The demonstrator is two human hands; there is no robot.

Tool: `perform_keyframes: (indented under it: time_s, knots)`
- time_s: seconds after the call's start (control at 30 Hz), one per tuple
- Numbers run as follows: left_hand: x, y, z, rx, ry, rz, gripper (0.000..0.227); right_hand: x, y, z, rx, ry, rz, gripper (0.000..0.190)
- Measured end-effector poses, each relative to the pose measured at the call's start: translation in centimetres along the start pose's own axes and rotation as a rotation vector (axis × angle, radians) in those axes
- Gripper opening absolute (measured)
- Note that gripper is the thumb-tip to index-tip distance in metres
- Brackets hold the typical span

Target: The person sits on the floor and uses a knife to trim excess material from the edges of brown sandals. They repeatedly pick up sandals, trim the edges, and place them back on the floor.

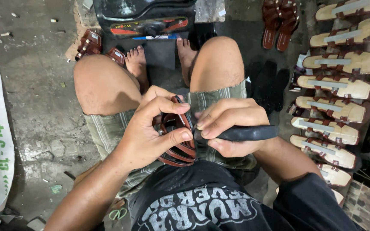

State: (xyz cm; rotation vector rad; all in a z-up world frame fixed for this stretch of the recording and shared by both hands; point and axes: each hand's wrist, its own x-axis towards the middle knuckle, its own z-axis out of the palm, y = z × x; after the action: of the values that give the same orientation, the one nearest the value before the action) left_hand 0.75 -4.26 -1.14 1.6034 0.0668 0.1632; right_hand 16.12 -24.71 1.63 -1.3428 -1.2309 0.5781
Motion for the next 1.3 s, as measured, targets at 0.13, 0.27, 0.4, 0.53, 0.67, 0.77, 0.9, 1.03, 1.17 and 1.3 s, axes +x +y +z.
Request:
perform_keyframes:
  time_s: [0.13, 0.27, 0.4, 0.53, 0.67, 0.77, 0.9, 1.03, 1.17, 1.3]
  knots:
    - [0.2, 0.0, -0.2, 0.028, 0.002, 0.014, 0.041, 0.7, 0.8, -0.2, 0.115, -0.033, -0.02, 0.012]
    - [0.7, -0.3, -0.5, 0.051, -0.006, -0.003, 0.036, 1.2, 1.3, -0.9, 0.162, -0.027, 0.08, 0.014]
    - [1.7, -0.1, -0.9, 0.005, -0.001, -0.061, 0.041, 1.7, 1.1, -0.9, 0.195, -0.001, 0.154, 0.014]
    - [2.9, 0.6, -1.1, -0.055, 0.031, -0.168, 0.048, 2.2, 1.0, -0.6, -0.001, 0.137, 0.139, 0.015]
    - [2.9, 0.6, -1.9, 0.203, -0.066, 0.005, 0.048, 1.5, 1.7, 0.0, 0.03, 0.078, 0.163, 0.014]
    - [2.5, -0.2, -3.4, 0.136, -0.154, 0.03, 0.088, 0.2, 2.7, 1.3, 0.114, 0.057, 0.187, 0.015]
    - [1.6, -1.9, -3.4, 0.085, -0.152, 0.001, 0.093, -1.9, 3.9, 2.7, 0.123, 0.109, 0.171, 0.015]
    - [1.5, -1.9, -2.6, 0.098, -0.12, -0.028, 0.093, -1.9, 3.7, 2.8, 0.118, 0.11, 0.127, 0.014]
    - [2.2, -0.7, -2.9, 0.076, -0.106, -0.024, 0.09, -0.1, 2.4, 1.5, 0.024, 0.008, 0.059, 0.013]
    - [3.6, 1.0, -4.1, 0.004, -0.092, 0.092, 0.072, 1.5, 1.1, 0.1, 0.131, 0.061, 0.004, 0.016]
